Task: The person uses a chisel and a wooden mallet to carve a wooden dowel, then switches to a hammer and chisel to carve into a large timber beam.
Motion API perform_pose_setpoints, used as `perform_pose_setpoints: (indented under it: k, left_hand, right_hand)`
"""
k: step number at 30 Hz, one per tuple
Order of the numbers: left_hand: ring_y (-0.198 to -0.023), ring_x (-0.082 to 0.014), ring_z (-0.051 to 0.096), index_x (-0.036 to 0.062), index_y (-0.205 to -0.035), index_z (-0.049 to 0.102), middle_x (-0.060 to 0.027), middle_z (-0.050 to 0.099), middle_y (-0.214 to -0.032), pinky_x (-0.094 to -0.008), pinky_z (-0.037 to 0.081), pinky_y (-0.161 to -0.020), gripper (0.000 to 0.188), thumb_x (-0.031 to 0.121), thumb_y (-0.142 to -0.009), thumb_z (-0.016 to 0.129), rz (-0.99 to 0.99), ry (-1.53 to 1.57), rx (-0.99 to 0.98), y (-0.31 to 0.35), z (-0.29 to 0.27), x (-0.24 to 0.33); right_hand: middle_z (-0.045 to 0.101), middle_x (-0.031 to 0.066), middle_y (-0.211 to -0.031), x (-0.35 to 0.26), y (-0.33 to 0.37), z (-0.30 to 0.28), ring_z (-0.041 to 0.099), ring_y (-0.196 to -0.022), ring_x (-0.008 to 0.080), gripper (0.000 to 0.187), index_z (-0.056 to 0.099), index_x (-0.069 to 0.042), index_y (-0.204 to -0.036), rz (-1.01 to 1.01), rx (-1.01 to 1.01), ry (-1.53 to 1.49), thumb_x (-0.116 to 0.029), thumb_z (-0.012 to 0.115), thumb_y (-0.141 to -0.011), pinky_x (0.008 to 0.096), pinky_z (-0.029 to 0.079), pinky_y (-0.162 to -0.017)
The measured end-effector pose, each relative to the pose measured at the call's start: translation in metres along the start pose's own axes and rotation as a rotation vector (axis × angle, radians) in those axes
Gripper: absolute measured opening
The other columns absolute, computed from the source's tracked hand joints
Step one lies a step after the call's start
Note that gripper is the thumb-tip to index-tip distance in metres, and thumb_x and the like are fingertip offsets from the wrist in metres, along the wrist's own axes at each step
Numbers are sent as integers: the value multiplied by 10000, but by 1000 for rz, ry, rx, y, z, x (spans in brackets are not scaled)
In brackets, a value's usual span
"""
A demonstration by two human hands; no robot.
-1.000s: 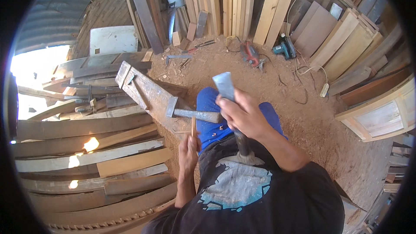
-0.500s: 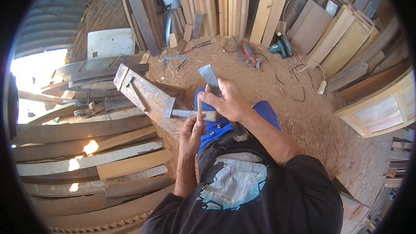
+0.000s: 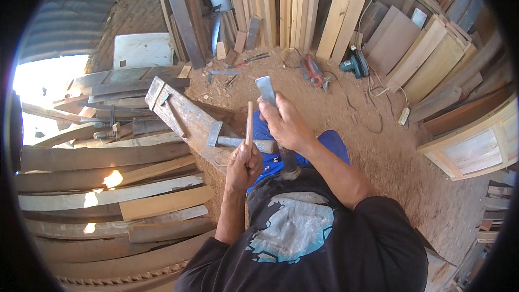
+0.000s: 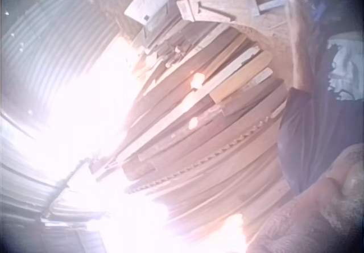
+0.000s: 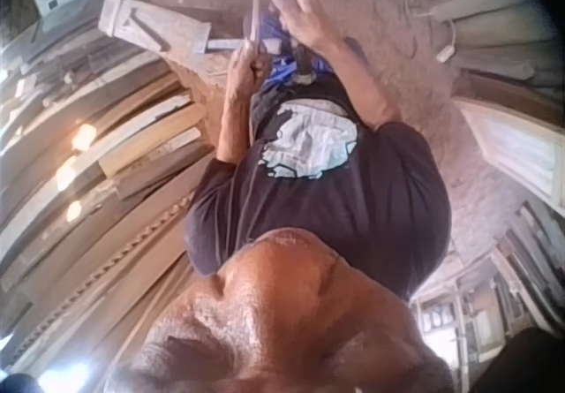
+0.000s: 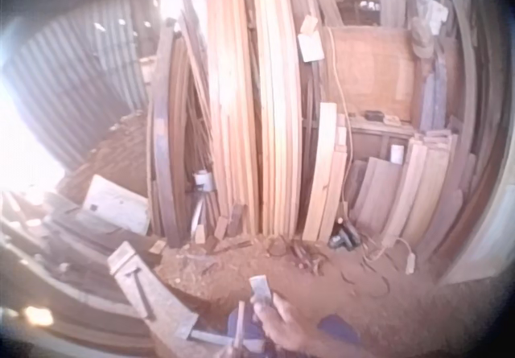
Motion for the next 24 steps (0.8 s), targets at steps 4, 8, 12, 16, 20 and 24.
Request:
perform_pose_setpoints:
  k: [4,8,12,16,20,24]
  left_hand:
    - [-464,-80,334,51,-927,526,27,393,-580,-220,261,-419,375,377,-1023,367,53,112,160,-19,-7,7]
    - [-579,-94,474,47,-958,535,-3,507,-685,-240,393,-511,369,365,-1029,362,14,85,265,-33,-8,21]
    - [-691,-99,492,56,-907,528,-25,526,-733,-262,426,-604,358,346,-1031,359,194,-314,343,-27,1,54]
    - [-648,-160,423,19,-815,490,-67,488,-703,-329,396,-603,393,295,-1033,315,372,-873,390,-3,17,63]
    - [-582,-149,458,41,-801,482,-43,474,-650,-324,379,-523,392,304,-1035,308,300,-878,289,34,-1,22]
    - [-502,-100,411,69,-793,472,-1,439,-599,-271,334,-463,383,340,-1033,347,154,-554,360,66,-38,-9]
  right_hand:
    - [538,40,-772,19,14,14,474,-515,84,262,477,-16,-1113,125,91,-499,-247,467,-989,290,456,-505]
    - [486,-3,-738,6,44,56,414,-500,58,134,497,-90,-1033,532,-124,-867,-211,458,-988,289,445,-503]
    - [402,-35,-683,-2,65,83,358,-482,49,152,472,-105,-1001,529,-287,-914,-256,458,-993,274,421,-477]
    - [377,-43,-664,-7,80,80,344,-471,49,163,461,-102,-990,525,-297,-860,-264,459,-995,272,406,-464]
    - [352,-36,-641,-27,81,55,329,-451,52,185,451,-90,-982,380,-205,-866,-274,465,-992,273,389,-446]
    - [364,-21,-633,-51,86,30,318,-440,50,191,453,-92,-981,262,-73,-748,-283,463,-989,272,391,-440]
Point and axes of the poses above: each hand's wrist, its own y-axis away from the middle knuckle, its own z-axis out of the palm, x = y × z, the point moved 3 cm from there along -y, towards the middle knuckle
